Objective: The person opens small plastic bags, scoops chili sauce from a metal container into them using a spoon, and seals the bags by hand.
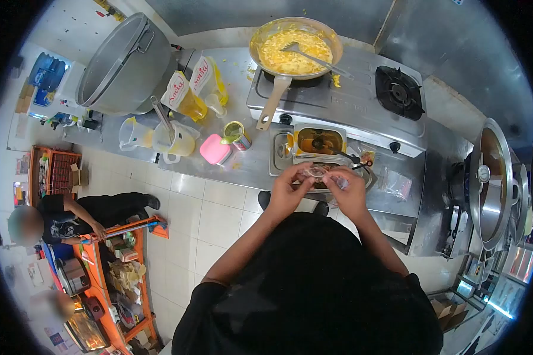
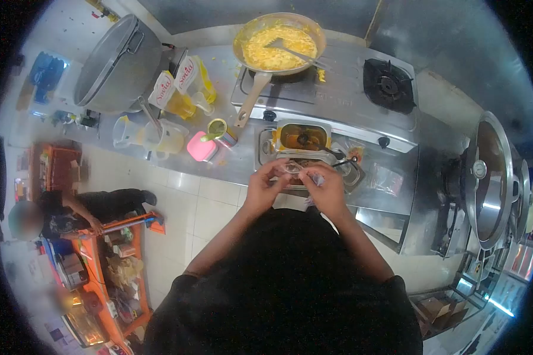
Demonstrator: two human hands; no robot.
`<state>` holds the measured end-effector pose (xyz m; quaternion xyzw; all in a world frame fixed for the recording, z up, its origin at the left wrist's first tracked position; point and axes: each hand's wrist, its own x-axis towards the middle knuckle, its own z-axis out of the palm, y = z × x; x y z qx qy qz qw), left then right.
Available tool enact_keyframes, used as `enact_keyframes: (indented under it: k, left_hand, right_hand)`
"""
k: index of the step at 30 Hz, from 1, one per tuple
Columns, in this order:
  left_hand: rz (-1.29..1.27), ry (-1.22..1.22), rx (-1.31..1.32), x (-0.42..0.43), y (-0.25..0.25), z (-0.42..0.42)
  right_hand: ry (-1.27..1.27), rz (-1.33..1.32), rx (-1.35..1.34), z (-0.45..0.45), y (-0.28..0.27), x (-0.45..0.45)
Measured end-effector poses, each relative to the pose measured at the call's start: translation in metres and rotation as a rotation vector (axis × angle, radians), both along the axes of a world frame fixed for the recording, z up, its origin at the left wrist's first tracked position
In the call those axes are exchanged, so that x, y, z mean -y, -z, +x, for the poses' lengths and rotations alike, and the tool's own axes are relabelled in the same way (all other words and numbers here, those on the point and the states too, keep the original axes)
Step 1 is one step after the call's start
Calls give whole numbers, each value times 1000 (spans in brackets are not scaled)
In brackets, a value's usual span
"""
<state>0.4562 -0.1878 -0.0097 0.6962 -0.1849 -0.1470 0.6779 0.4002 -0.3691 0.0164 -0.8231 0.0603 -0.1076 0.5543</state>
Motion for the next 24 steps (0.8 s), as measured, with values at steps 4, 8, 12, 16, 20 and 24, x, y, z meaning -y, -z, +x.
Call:
enact_keyframes:
  k: [4,8,12,16,20,24]
  left_hand:
    - [-112,-17,-308,-7,-6,1]
    - [-236,-49,-217,-2,-1,0]
    - [-231,-13,-149,-1,3,-2]
    - [-176,-1,-40,6,2,-2]
    - [-202,48,-29,30,-4,-11]
    - [-206,148,90,64,-14,-24]
  right_hand:
    - [10,115,6,-2,1,4]
    - [35,157,93,-3,3,4]
    - [81,107,149,-8,-4,5]
    - [100,101,148,-19,-11,13]
    - [114,150,99,-42,-20,28]
    - [147,156,90,-69,-22,51]
